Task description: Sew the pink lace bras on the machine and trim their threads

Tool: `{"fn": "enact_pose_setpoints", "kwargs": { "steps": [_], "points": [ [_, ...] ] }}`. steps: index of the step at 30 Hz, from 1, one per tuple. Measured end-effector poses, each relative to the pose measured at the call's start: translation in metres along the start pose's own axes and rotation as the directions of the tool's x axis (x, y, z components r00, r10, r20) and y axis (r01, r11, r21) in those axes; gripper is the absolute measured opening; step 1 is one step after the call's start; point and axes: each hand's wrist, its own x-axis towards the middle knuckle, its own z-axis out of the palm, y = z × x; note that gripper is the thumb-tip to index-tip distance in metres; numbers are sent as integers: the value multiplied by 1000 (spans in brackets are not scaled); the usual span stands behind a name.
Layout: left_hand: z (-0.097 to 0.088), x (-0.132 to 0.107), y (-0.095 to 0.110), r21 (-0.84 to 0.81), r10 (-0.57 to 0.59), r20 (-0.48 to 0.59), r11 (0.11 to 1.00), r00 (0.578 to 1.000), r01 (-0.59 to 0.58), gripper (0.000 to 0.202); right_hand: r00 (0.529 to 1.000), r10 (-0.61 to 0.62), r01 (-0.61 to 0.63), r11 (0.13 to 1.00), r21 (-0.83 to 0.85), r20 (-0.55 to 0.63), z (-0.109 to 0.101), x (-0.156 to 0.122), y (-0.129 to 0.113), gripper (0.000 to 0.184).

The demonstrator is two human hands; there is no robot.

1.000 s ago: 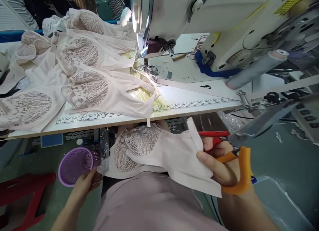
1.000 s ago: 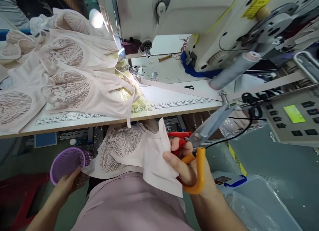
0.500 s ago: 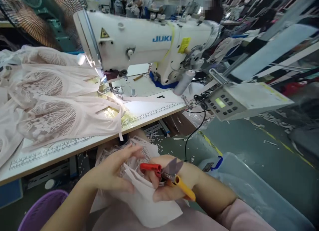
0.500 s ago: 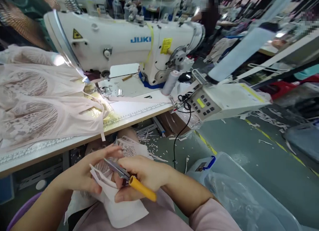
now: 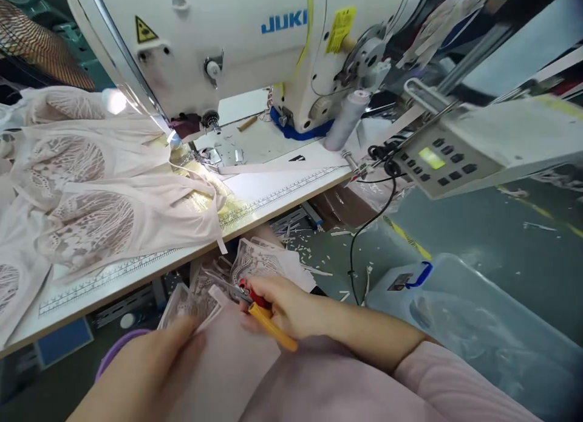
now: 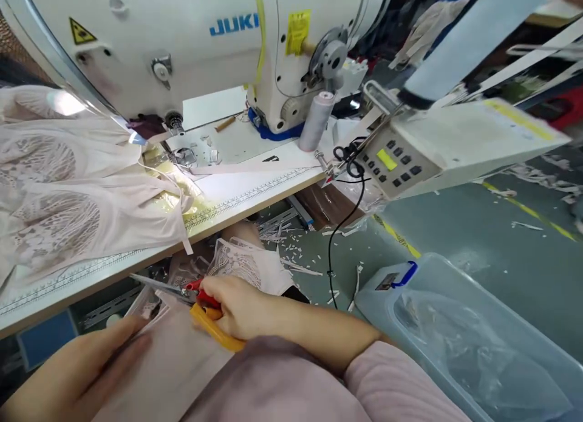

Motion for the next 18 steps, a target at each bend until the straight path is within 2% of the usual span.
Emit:
{"fn": "enact_pose_setpoints", "kwargs": {
  "steps": [3, 5, 8, 12, 18],
  "points": [
    [12, 17, -11, -49, -33, -3, 998, 999, 33, 29, 997, 59, -56, 997, 52, -55, 6, 9, 16, 36],
    [25, 33, -17, -83, -2, -23, 997, 1000, 0, 31, 991, 91, -94, 995, -23, -97, 1, 11, 24, 37],
    [45, 52, -18, -113, 56, -132, 991, 990, -71, 29, 987, 111, -128, 979, -156, -113, -10, 7, 27, 40],
    [61, 68, -9, -137, 103, -274, 980, 956, -144, 23, 986, 124, -143, 972, -187, -113, -20, -1, 24, 41],
    [69, 75, -2, -99, 168, -424, 968, 890, -230, 24, 988, 74, -93, 986, -138, -137, -18, -5, 33, 38]
  ]
}}
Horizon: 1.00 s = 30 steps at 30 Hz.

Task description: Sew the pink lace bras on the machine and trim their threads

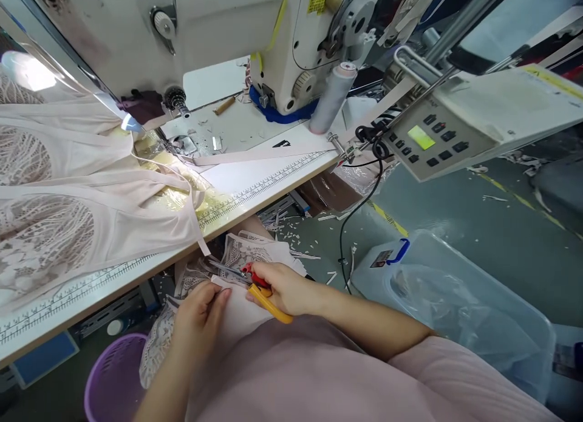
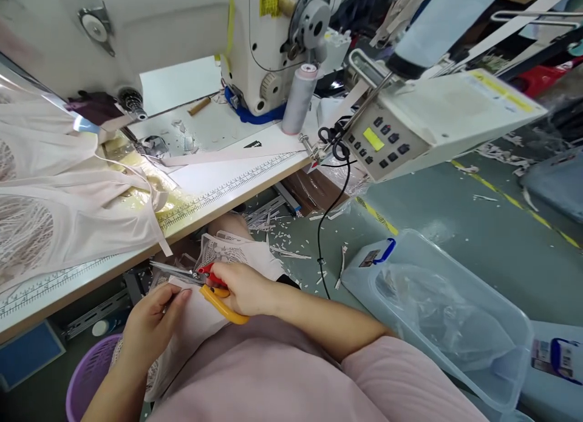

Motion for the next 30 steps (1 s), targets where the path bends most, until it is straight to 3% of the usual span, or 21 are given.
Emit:
{"fn": "enact_pose_setpoints", "kwargs": {
  "steps": [4, 8, 10, 13, 16, 18, 20, 23, 25, 27, 30],
  "points": [
    [1, -3, -1, 21, -5, -33, 1000, 999, 5, 26, 1000, 24, -25, 998, 51, 19, 0, -2, 2, 43],
    [0, -8, -4, -89, -167, -43, 983, 985, 163, 28, 997, 74, -74, 994, 84, -1, 0, -7, 5, 44],
    [-1, -11, -5, -216, -319, -8, 926, 948, 310, 27, 995, 87, -82, 992, 94, -48, 2, -9, 8, 41],
    [-2, -17, -6, -424, -516, 3, 775, 857, 468, 23, 990, 101, -85, 986, 145, -103, 6, -10, 12, 38],
    [-2, -21, -6, -524, -610, -41, 687, 791, 503, 24, 988, 69, -47, 987, 153, -139, 8, -9, 12, 42],
    [-4, -23, -4, -553, -624, -83, 677, 777, 485, 23, 990, 48, -24, 984, 174, -131, 8, -7, 10, 46],
    [-5, -24, 3, -584, -610, -140, 687, 780, 432, 18, 994, 81, -55, 946, 318, -71, 6, -6, 7, 48],
    [-8, -25, 16, -588, -560, -178, 720, 809, 369, 9, 979, 192, -198, 776, 599, 74, 1, -5, 3, 52],
    [-10, -27, 23, -560, -516, -169, 751, 840, 349, 6, 957, 243, -285, 694, 661, 156, -4, -3, 2, 54],
    [-10, -28, 25, -506, -455, -153, 798, 878, 326, 4, 936, 270, -352, 724, 592, 227, -9, 0, 0, 52],
    [-10, -29, 26, -382, -284, -106, 896, 953, 225, 6, 907, 287, -363, 904, 226, 309, -13, 7, -2, 39]
  ]
}}
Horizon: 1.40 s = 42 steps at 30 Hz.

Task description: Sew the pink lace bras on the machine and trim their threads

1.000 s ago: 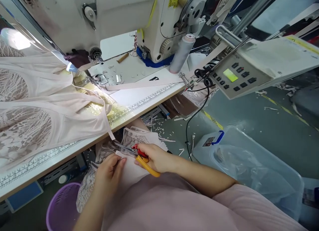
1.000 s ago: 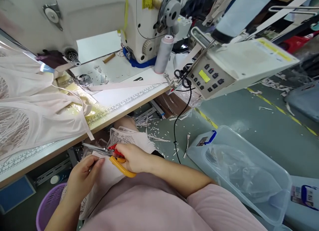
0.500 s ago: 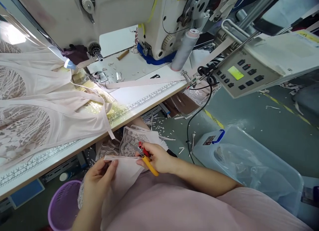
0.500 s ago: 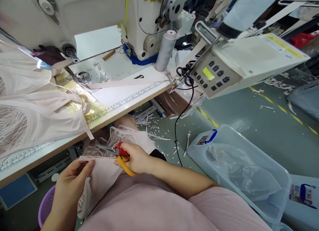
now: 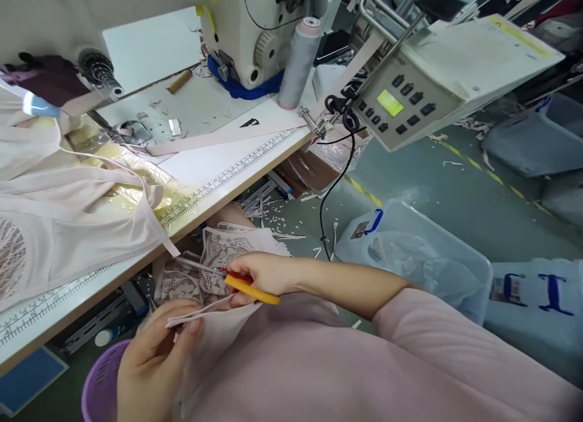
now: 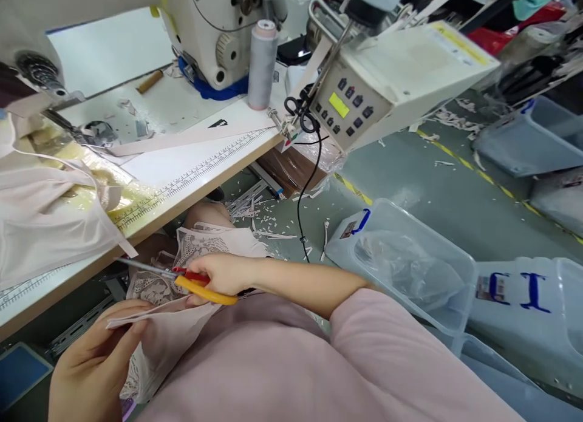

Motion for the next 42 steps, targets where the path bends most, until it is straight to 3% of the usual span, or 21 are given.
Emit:
{"fn": "enact_pose_setpoints", "kwargs": {
  "steps": [2, 3, 5, 6, 11, 16, 18, 22, 25, 28, 30, 32, 34, 36, 38, 39, 41, 42],
  "points": [
    [1, 2, 1, 82, 178, 175, 977, 968, -195, 11, 1000, 14, -13, 949, -316, 0, 1, 6, -3, 29],
    [2, 4, 2, 106, 270, 267, 946, 925, -306, 13, 1000, 15, -20, 905, -426, -17, 2, 10, -4, 26],
    [2, 6, 4, 126, 398, 391, 870, 830, -477, 13, 998, 16, -43, 843, -536, -54, 4, 17, -4, 22],
    [2, 7, 5, 144, 425, 408, 844, 808, -516, 13, 998, 13, -48, 830, -556, -67, 5, 19, -3, 23],
    [-3, 7, 0, 281, 386, 338, 829, 858, -484, 11, 991, -17, -65, 800, -596, -131, 2, 19, 2, 24],
    [8, 9, 4, 118, 500, 423, 796, 756, -593, 17, 970, -65, -88, 804, -588, -234, 9, 19, 8, 28],
    [13, 10, 6, 92, 510, 434, 795, 743, -599, 18, 974, -76, -69, 797, -601, -214, 11, 20, 10, 29],
    [8, 9, 2, 86, 437, 423, 853, 794, -515, 16, 990, -67, 3, 891, -454, -125, 4, 15, 11, 26],
    [-1, 6, -3, 118, 368, 369, 892, 854, -435, 16, 997, -71, 70, 994, -89, -11, -5, 6, 11, 26],
    [-7, 1, -6, 130, 328, 328, 913, 886, -386, 18, 992, -63, 40, 977, 209, 108, -10, 0, 7, 20],
    [-8, -2, -6, 135, 317, 314, 918, 895, -373, 19, 989, -58, 34, 984, 174, 137, -11, 0, 3, 17],
    [-8, -3, -7, 144, 318, 302, 917, 899, -373, 18, 994, -54, 61, 995, -78, 90, -10, 1, -2, 18],
    [-8, -3, -8, 150, 332, 304, 909, 893, -389, 19, 997, -66, 73, 921, -382, 31, -8, 4, -6, 22],
    [-7, -2, -9, 156, 349, 325, 897, 879, -413, 21, 997, -71, 60, 832, -552, 1, -6, 6, -7, 26],
    [-5, -3, -7, 170, 312, 302, 912, 901, -372, 19, 997, -81, 59, 812, -581, -12, -5, 7, -6, 27],
    [-3, -4, -6, 172, 262, 246, 936, 933, -308, 17, 996, -85, 61, 829, -556, -17, -4, 6, -4, 27],
    [-1, -6, -2, 127, 98, 63, 986, 993, -105, 8, 994, -107, 97, 911, -401, -5, -5, 3, 2, 26],
    [1, -7, 0, 76, -1, -34, 997, 999, 4, 4, 992, -126, 122, 952, -281, 7, -5, 2, 5, 26]
  ]
}}
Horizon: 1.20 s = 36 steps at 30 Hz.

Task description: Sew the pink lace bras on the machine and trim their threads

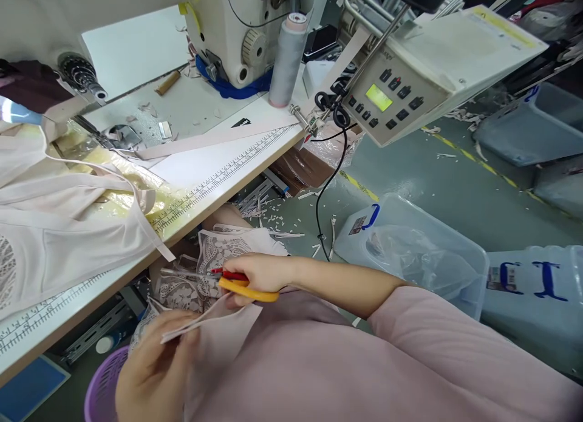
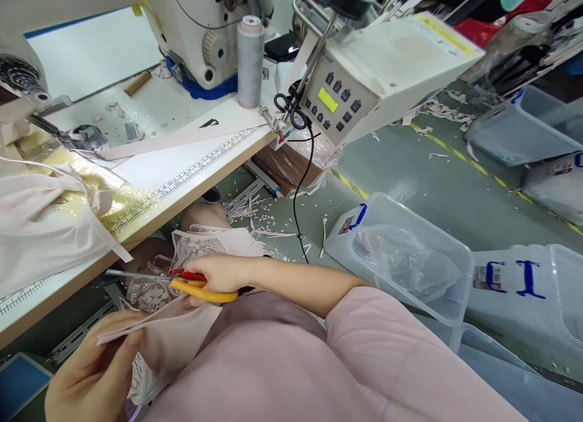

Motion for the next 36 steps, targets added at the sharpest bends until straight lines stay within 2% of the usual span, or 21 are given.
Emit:
{"fn": "enact_pose_setpoints", "kwargs": {
  "steps": [1, 3, 5, 7, 11, 15, 19, 24, 28, 32, 34, 36],
  "points": [
    [1, -1, 2, -57, -109, -74, 993, 991, 104, 6, 1000, -23, 22, 992, 126, 2, 1, -2, 3, 29],
    [3, -1, 4, -174, -283, -157, 951, 946, 255, 12, 997, -64, 71, 957, 282, -32, 5, -4, 9, 41],
    [4, 0, 3, -247, -373, -187, 913, 909, 324, 17, 991, -78, 106, 954, 281, -107, 11, -4, 13, 52],
    [4, 1, 1, -272, -402, -198, 899, 894, 343, 21, 976, -83, 131, 962, 241, -199, 17, -3, 15, 56],
    [4, 0, -1, -272, -406, -227, 899, 885, 343, 20, 919, -114, 218, 944, 246, -377, 26, -6, 12, 52],
    [1, -2, 0, -194, -396, -257, 915, 882, 354, 17, 904, -118, 239, 937, 257, -410, 26, -18, 1, 47],
    [1, 0, -3, -218, -326, -212, 935, 921, 280, 20, 881, -163, 266, 947, 180, -443, 24, -26, -4, 40],
    [8, 8, -8, -189, -232, -95, 959, 968, 211, 23, 849, -216, 326, 932, 157, -482, 30, -24, 9, 29],
    [13, 9, -12, -94, -162, -90, 984, 983, 153, 21, 834, -155, 268, 953, 143, -529, 39, -22, 23, 26],
    [14, 7, -15, -55, -147, -118, 988, 982, 141, 21, 811, -133, 228, 968, 100, -569, 43, -21, 26, 23],
    [14, 7, -16, -108, -165, -104, 982, 981, 154, 21, 811, -113, 207, 973, 100, -574, 44, -20, 25, 24],
    [14, 8, -20, -243, -210, -57, 951, 976, 191, 19, 807, -96, 188, 977, 100, -583, 44, -18, 22, 26]
  ]
}}
